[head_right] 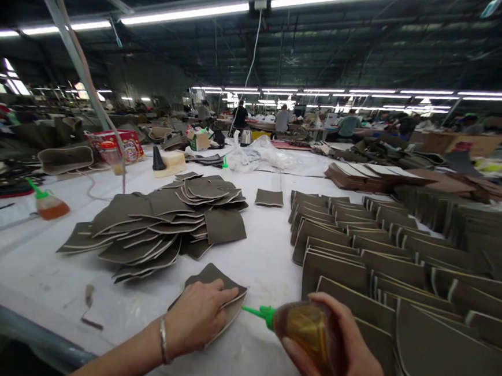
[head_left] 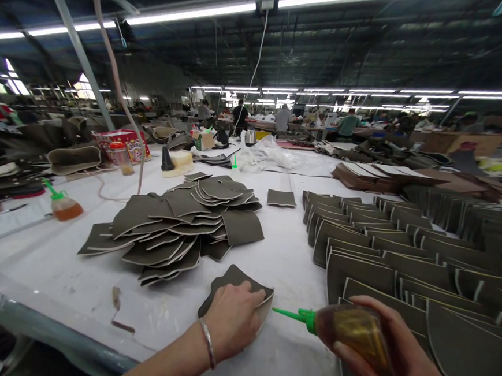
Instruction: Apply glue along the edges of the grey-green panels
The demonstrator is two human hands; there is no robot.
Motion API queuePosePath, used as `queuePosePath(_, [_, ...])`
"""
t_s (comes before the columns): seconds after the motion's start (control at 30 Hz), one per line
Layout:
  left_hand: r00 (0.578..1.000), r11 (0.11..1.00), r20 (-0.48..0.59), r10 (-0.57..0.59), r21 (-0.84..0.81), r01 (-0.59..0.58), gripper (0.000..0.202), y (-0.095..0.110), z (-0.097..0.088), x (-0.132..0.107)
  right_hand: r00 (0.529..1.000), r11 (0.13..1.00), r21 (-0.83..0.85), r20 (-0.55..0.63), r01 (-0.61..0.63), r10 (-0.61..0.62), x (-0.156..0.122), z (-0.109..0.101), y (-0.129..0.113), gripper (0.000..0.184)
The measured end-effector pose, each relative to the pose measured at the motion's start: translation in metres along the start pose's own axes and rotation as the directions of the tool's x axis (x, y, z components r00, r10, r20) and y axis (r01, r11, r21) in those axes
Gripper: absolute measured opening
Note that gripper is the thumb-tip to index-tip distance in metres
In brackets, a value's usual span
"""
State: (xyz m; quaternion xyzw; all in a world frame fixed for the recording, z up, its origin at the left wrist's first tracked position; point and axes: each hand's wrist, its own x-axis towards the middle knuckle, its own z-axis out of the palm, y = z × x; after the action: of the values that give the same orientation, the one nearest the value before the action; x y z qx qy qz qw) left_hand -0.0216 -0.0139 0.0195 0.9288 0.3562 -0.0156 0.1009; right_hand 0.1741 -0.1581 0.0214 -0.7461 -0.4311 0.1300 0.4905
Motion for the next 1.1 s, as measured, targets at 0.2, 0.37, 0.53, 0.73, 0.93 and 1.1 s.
queuePosePath(0.2, [1.000, 0.999, -0.027, -0.006, -0.033, 0.005, 0.042, -0.001, 0.006, -0.003, 0.986, 0.981, -0.106, 0.067, 0.160, -0.154, 0.010, 0.015, 0.001, 0.053])
queuePosePath(0.37, [1.000, 0.999, -0.015, 0.003, -0.042, -0.004, 0.041, -0.001, 0.007, 0.000, 0.959, 0.945, -0.165, 0.082, 0.282, -0.272, 0.014, 0.020, 0.002, 0.050])
queuePosePath(0.53, [1.000, 0.999, 0.002, 0.001, -0.052, -0.001, 0.045, -0.001, 0.008, -0.001, 0.914, 0.876, -0.261, 0.113, 0.406, -0.389, 0.017, 0.017, 0.017, 0.049])
queuePosePath(0.73, [0.999, 0.998, 0.033, -0.014, -0.063, 0.016, 0.047, -0.001, 0.009, -0.003, 0.946, 0.920, -0.222, 0.092, 0.324, -0.311, 0.020, 0.015, 0.018, 0.047])
queuePosePath(0.93, [0.999, 0.995, 0.038, -0.021, -0.093, 0.025, 0.047, 0.000, 0.013, -0.004, 0.964, 0.957, -0.150, 0.135, 0.250, -0.230, 0.018, 0.015, 0.013, 0.047])
queuePosePath(1.1, [1.000, 0.994, 0.024, -0.013, -0.110, 0.015, 0.049, 0.001, 0.016, -0.007, 0.980, 0.979, -0.111, 0.124, 0.168, -0.155, 0.021, 0.016, 0.013, 0.048])
